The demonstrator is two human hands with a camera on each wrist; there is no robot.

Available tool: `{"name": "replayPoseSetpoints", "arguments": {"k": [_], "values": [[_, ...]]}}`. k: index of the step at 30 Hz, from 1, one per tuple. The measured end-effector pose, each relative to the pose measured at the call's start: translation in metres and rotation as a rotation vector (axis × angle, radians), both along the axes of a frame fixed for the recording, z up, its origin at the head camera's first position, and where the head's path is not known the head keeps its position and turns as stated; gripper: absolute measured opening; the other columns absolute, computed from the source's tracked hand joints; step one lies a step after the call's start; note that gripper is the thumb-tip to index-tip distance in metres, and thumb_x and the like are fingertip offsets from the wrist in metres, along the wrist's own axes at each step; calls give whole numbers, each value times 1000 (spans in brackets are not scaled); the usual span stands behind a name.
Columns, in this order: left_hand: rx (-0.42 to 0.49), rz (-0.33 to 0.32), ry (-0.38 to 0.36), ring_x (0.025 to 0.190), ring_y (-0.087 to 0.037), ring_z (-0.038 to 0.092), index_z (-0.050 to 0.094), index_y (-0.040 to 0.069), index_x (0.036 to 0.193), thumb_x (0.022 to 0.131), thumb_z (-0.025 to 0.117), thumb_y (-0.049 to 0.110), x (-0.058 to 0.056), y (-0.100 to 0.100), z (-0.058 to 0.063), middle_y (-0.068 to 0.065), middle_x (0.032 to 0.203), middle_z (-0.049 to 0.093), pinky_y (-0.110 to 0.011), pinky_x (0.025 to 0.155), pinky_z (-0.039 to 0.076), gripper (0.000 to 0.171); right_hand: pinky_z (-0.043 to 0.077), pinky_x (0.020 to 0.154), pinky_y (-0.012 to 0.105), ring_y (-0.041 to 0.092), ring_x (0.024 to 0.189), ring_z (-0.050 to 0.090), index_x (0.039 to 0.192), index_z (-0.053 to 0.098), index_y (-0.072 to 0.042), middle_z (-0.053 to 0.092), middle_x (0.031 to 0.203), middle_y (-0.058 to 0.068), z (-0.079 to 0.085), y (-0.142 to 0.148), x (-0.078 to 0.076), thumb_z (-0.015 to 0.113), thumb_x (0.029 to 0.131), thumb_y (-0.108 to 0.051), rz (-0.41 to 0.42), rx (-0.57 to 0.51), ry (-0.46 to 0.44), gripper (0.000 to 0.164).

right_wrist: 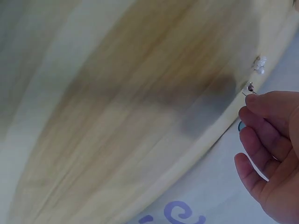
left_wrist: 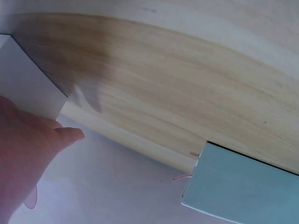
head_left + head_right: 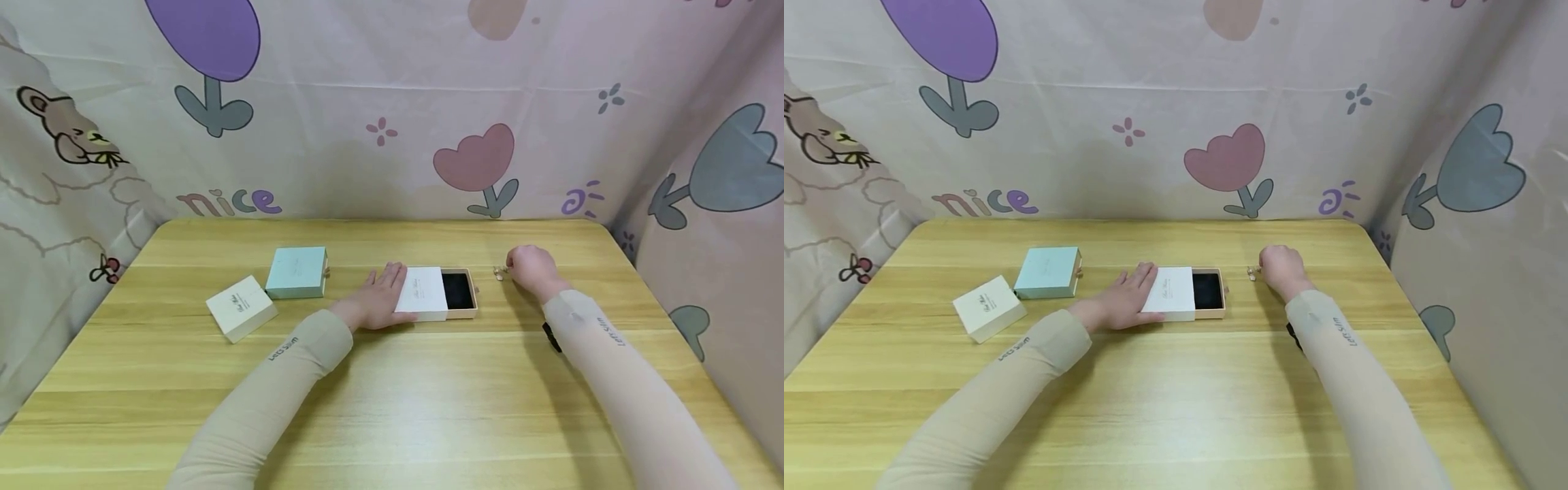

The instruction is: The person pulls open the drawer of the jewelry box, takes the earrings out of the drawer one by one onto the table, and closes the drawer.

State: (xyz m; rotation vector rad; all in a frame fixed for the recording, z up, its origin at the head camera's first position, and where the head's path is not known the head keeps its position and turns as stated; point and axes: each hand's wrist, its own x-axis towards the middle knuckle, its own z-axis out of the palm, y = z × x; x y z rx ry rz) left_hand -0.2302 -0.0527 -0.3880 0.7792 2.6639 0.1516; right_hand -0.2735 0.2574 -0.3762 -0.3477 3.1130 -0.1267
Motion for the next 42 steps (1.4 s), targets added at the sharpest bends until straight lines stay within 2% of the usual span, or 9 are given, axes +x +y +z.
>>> {"name": "replayPoseSetpoints", "arguments": {"k": [5,14,21,24,26,29,33,36,42], "values": [[-5,-2,1,146,-26,-6,-7,3,149,89,38,65,0,0,1,-13,158,-7,-47,118,4,98,52,72,47,33,79,64,81,69,1,70,86,17,-1,0,2,55,81,0,9,15,5,14],[1,-5,5,146,-26,-6,-6,2,149,90,38,65,1,0,1,-14,158,-7,-48,118,4,97,51,73,48,32,80,64,82,68,0,69,88,16,-5,2,5,54,80,3,15,25,-38,14],[-11,3,3,146,-26,-6,-6,3,149,89,37,66,2,0,0,-14,158,-7,-47,118,4,97,49,83,51,38,95,62,106,65,4,67,104,22,7,-8,9,58,85,-7,2,-8,-49,25],[-17,1,7,146,-26,-6,-6,3,149,89,37,66,2,-1,0,-14,158,-7,-47,118,4,97,46,91,51,39,104,59,117,59,6,63,113,25,16,-17,10,60,87,-14,63,-117,-109,36],[-16,1,9,146,-27,-6,-6,3,149,90,36,66,2,-2,-1,-14,158,-6,-48,118,4,97,41,98,53,42,113,54,126,51,8,57,123,28,20,-24,12,62,86,-17,125,-211,-190,47],[-4,4,7,146,-27,-6,-6,2,150,90,37,65,2,-2,-1,-14,158,-6,-48,118,4,96,30,107,56,45,128,39,140,33,8,40,140,30,20,-29,17,63,84,-18,226,-325,-346,68],[-5,8,-2,146,-25,-8,-8,4,149,89,37,66,1,-2,-1,-13,158,-9,-47,118,3,97,15,113,55,42,141,16,148,10,3,14,154,24,17,-34,26,69,80,-24,268,-373,-550,95],[2,2,2,146,-25,-8,-8,4,149,89,37,66,1,-2,-2,-13,158,-10,-47,118,3,97,11,114,54,40,143,10,149,5,2,8,156,22,13,-36,31,75,76,-28,276,-364,-582,105],[28,-2,12,146,-26,-7,-7,3,149,90,38,65,1,-2,-3,-14,157,-12,-48,118,3,97,15,114,54,41,141,15,148,10,4,13,155,23,6,-38,32,78,73,-22,278,-365,-517,105]]}}
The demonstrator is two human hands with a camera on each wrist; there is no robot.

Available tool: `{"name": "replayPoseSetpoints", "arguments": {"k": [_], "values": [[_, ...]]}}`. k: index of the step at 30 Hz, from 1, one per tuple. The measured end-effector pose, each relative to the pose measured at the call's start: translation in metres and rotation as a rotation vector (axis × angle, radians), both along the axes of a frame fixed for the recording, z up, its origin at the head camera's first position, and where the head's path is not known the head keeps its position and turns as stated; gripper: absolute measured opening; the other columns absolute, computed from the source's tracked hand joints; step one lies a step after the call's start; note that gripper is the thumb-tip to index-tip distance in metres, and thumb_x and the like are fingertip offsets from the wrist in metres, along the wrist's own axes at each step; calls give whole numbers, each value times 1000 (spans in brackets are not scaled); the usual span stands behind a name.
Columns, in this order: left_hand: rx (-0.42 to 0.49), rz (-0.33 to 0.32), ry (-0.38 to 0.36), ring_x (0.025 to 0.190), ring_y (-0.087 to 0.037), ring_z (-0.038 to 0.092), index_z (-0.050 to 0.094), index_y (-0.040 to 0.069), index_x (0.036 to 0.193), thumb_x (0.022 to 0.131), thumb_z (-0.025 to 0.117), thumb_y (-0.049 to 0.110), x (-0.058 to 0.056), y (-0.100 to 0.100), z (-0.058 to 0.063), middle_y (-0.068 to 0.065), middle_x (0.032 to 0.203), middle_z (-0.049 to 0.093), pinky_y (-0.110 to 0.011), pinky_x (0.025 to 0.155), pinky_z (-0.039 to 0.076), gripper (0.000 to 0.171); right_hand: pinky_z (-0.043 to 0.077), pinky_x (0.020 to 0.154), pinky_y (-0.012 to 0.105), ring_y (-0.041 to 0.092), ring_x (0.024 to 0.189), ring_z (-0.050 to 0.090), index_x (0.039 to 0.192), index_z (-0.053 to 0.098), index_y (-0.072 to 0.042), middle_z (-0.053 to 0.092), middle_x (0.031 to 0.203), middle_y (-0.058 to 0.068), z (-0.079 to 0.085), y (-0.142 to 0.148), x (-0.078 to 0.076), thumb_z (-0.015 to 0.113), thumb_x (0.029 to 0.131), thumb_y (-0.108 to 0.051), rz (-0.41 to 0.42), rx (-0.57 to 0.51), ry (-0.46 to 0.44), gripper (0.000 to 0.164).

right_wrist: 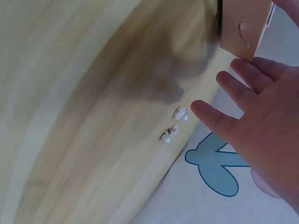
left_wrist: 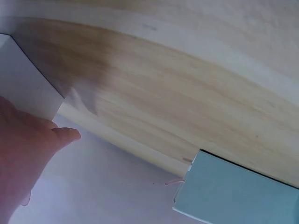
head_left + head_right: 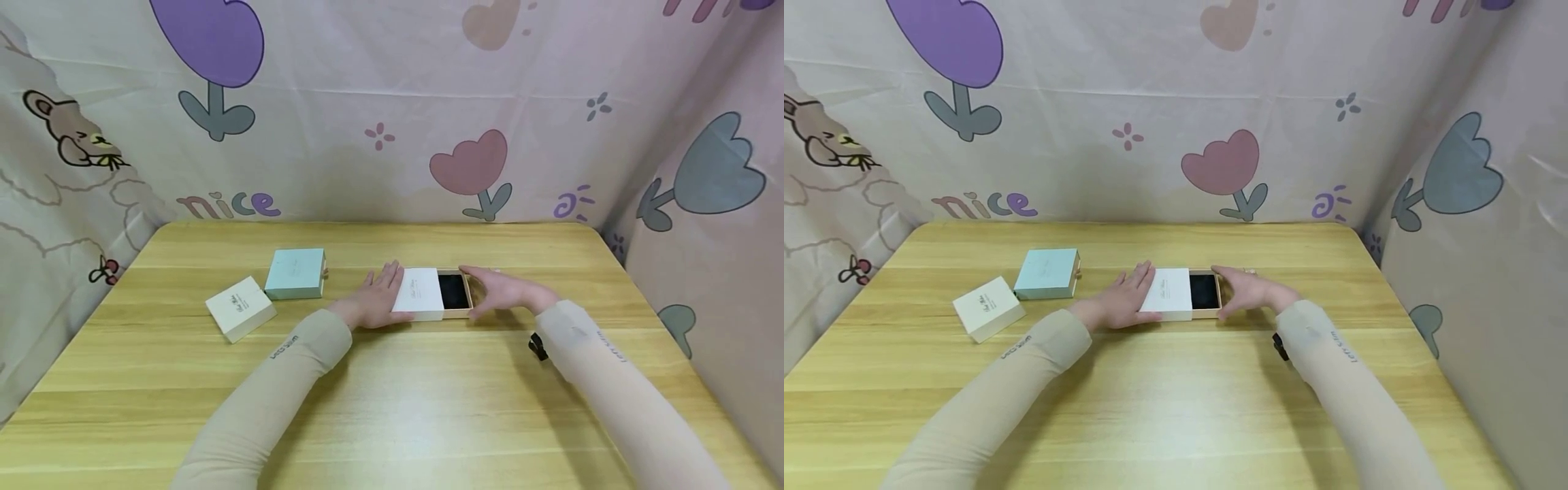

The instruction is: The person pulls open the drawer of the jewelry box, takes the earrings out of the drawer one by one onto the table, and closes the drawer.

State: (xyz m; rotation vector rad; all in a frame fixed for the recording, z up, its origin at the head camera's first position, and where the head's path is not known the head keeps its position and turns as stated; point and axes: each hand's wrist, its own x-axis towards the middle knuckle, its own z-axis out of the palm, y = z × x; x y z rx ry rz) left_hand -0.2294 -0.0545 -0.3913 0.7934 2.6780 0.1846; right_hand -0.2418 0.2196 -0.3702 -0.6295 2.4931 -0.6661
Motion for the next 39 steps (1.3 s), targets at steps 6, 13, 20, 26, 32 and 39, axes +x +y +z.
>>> {"name": "replayPoseSetpoints", "arguments": {"k": [6,13,20,26,32,39], "values": [[9,11,11,146,-26,-6,-5,3,150,89,39,65,1,0,1,-13,157,-13,-48,118,4,98,17,113,54,43,140,18,147,13,5,16,153,25,-1,-2,0,79,71,-16,-22,-40,10,103],[79,16,-12,146,-24,-9,-7,1,149,87,44,66,6,-6,-2,-14,157,-14,-47,118,5,102,18,113,54,44,138,21,146,15,6,20,151,26,-4,-2,1,79,68,-14,-26,-41,26,102],[49,3,-12,146,-28,-3,-4,-2,148,93,42,57,11,-16,4,-18,157,-6,-50,117,10,93,19,113,53,44,137,23,144,17,8,21,150,28,-3,-3,1,78,68,-12,-28,-46,41,100],[21,-22,2,146,-28,0,-3,-3,148,94,41,55,12,-15,6,-19,157,-4,-50,116,11,90,20,113,53,44,137,25,144,17,8,23,150,28,-2,-4,2,79,68,-13,-25,-30,49,100],[3,-33,3,146,-28,-2,-4,-3,148,95,39,54,11,-12,8,-19,157,-5,-49,117,11,89,21,112,54,44,137,26,144,17,9,24,149,28,-2,-6,3,78,69,-15,-13,-13,77,99],[1,-36,-3,146,-28,-2,-5,-3,148,95,38,55,11,-11,7,-20,157,-6,-49,117,10,89,22,112,53,42,137,27,145,18,7,24,150,26,-1,-14,4,78,69,-18,-12,1,77,100]]}}
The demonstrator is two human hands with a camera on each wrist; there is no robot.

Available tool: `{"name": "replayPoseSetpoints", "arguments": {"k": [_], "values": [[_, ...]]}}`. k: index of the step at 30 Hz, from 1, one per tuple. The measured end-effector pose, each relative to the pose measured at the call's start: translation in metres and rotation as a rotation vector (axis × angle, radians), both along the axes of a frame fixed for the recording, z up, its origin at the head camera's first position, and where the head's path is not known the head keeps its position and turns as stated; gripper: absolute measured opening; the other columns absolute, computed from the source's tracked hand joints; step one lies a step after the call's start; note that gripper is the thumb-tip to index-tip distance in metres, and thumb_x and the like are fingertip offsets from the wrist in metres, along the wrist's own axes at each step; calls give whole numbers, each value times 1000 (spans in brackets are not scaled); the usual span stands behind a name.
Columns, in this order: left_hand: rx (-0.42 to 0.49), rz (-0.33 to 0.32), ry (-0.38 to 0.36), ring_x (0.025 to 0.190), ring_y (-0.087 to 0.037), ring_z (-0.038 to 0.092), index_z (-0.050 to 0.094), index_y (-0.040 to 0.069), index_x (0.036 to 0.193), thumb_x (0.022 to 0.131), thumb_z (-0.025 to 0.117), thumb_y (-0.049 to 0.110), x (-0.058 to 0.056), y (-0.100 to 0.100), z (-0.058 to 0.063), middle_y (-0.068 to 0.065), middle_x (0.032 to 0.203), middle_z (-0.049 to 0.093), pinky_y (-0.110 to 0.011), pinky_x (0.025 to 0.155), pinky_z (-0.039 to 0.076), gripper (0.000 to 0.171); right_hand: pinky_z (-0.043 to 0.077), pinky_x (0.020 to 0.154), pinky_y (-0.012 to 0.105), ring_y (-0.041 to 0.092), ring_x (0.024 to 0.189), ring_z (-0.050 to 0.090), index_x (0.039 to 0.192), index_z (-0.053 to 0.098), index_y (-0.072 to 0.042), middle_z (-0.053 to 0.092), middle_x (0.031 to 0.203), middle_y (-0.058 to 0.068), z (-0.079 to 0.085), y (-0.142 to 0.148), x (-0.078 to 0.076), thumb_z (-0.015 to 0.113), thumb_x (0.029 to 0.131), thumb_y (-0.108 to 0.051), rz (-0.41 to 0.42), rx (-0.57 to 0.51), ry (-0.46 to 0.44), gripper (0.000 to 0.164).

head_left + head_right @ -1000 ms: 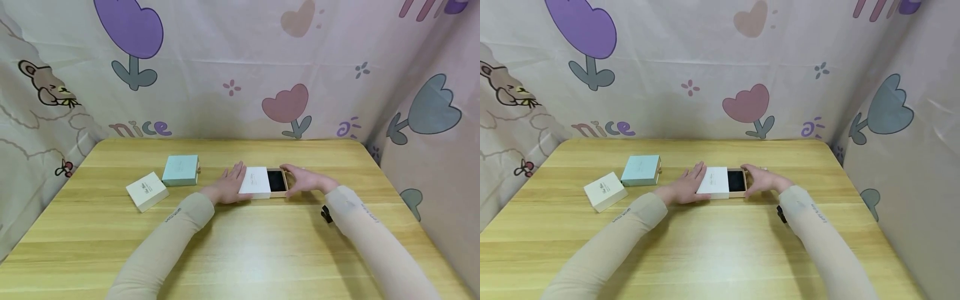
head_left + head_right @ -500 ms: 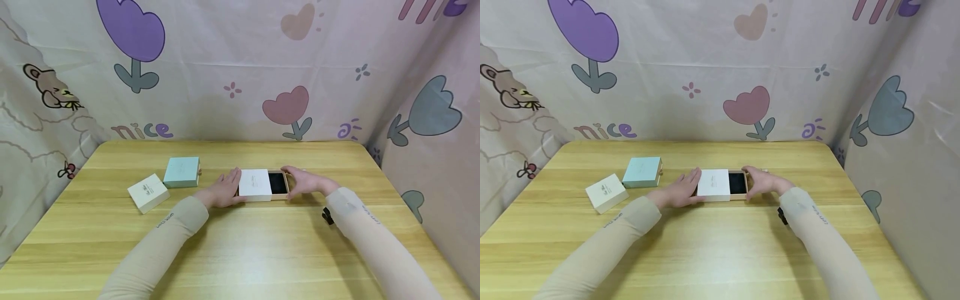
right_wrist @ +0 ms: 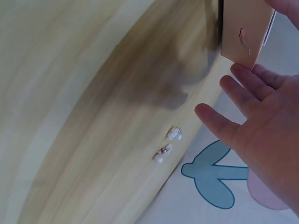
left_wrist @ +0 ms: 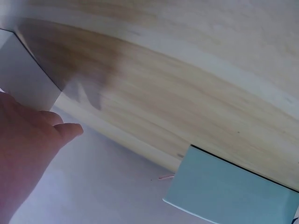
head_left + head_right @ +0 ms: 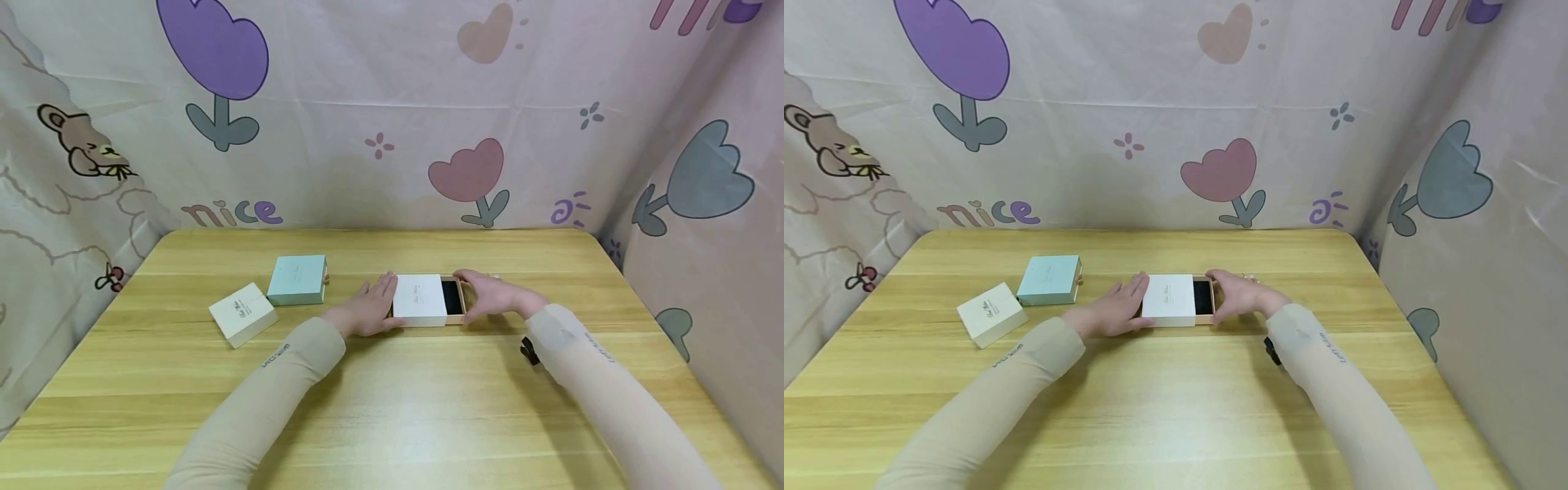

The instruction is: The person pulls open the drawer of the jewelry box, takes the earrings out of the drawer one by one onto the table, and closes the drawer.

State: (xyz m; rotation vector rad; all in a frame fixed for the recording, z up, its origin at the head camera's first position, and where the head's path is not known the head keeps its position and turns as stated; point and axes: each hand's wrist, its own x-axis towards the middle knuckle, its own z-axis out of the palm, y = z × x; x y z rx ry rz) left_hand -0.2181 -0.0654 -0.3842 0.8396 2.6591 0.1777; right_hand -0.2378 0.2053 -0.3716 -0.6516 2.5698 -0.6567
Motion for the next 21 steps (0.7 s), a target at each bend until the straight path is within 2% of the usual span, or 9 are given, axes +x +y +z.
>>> {"name": "replayPoseSetpoints", "arguments": {"k": [9,15,21], "values": [[0,-7,-3,146,-28,-2,-4,-2,148,95,38,55,-1,4,-1,-19,157,-5,-49,117,10,89,23,112,51,42,136,29,145,17,7,25,150,26,-2,-14,0,80,69,-19,6,4,7,103],[-2,-3,-9,146,-27,-1,-3,-2,149,95,39,55,0,7,1,-19,157,-5,-49,117,10,89,22,114,48,37,139,27,148,9,5,20,153,24,1,-25,4,78,71,-13,22,-6,-9,104],[-6,7,-6,146,-27,-1,-3,-1,149,94,39,55,0,8,1,-18,157,-5,-49,117,10,89,24,113,47,36,138,28,147,15,6,25,150,25,4,-37,13,73,80,-20,55,84,35,93]]}}
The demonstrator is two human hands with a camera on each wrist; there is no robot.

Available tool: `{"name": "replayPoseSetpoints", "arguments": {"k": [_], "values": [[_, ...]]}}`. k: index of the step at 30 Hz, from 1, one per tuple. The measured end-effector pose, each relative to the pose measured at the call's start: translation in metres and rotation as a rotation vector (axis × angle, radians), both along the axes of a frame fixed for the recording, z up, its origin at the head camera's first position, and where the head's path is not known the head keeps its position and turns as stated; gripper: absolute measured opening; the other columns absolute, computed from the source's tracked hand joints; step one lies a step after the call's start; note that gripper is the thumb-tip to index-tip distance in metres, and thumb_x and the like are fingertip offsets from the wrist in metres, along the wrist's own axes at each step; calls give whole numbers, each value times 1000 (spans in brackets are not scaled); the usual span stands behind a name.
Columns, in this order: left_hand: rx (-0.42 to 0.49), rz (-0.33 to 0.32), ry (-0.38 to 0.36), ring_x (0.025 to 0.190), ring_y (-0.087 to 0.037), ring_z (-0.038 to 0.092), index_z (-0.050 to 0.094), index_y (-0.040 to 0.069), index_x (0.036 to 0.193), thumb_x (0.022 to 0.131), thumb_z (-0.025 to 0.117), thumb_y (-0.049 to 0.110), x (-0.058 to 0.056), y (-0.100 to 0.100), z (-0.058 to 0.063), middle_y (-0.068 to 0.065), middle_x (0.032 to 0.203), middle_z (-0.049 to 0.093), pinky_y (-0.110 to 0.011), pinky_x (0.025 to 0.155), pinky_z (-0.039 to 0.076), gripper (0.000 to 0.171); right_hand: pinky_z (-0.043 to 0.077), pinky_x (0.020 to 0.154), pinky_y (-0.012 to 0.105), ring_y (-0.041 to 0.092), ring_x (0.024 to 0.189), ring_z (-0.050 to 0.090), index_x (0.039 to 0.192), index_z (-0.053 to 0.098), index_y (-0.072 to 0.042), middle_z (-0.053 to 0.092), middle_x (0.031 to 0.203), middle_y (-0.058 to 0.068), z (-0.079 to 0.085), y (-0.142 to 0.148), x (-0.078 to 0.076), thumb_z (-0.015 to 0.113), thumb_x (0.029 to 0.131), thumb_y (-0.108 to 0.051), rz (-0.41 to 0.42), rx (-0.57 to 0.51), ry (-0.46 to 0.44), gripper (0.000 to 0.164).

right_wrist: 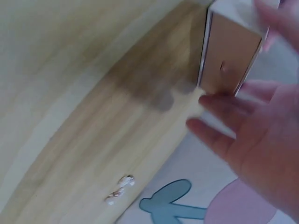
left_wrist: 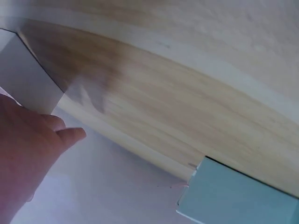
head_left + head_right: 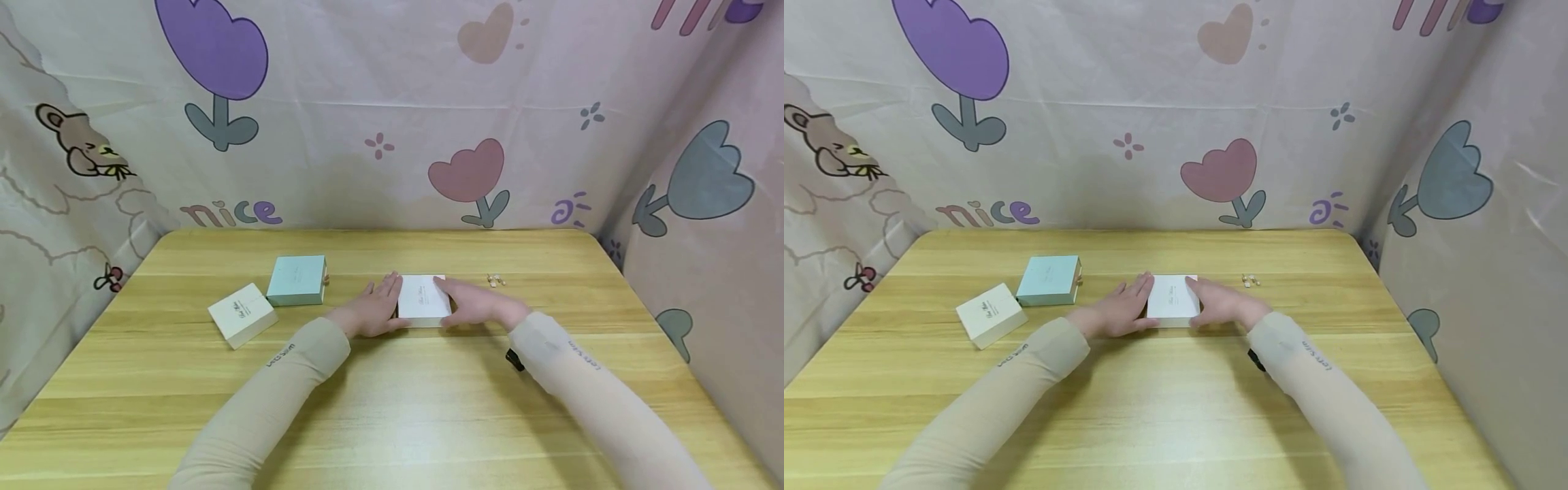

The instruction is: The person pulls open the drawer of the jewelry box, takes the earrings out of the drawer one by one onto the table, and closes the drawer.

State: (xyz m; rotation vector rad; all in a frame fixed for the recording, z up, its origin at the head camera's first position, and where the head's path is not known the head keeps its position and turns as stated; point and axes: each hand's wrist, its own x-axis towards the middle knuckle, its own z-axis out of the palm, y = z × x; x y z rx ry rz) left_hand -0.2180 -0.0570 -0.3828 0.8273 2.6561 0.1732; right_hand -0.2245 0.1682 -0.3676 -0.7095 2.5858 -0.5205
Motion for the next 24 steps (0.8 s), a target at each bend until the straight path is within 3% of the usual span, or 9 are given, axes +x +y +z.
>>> {"name": "replayPoseSetpoints", "arguments": {"k": [6,10,16,20,24], "values": [[-10,25,56,146,-28,2,1,1,150,94,40,55,-3,4,-3,-16,158,-1,-51,116,10,87,33,108,46,35,133,38,146,22,3,35,147,23,2,-3,6,69,84,-29,-40,152,125,84],[-35,57,120,146,-28,5,4,4,151,95,38,53,-9,12,-7,-13,158,3,-52,116,10,81,29,108,55,36,133,40,146,24,2,38,145,21,1,-1,4,65,87,-32,-58,210,187,79],[-78,103,307,144,-27,19,22,8,149,96,40,48,-23,30,-11,-8,156,22,-52,116,14,68,21,106,65,37,133,38,145,29,0,45,141,20,-5,4,-10,59,92,-31,-112,265,294,69],[-120,131,401,142,-26,27,33,10,145,96,44,46,-33,40,-13,-4,151,34,-50,115,19,63,11,108,68,38,139,26,147,25,-3,39,147,15,-9,6,-20,54,95,-30,-165,245,272,66],[-144,161,434,141,-25,30,36,11,144,95,45,47,-41,45,-14,-2,150,37,-50,114,22,62,4,107,69,38,142,19,149,21,-5,34,150,12,-9,6,-28,50,97,-29,-201,233,242,65]]}}
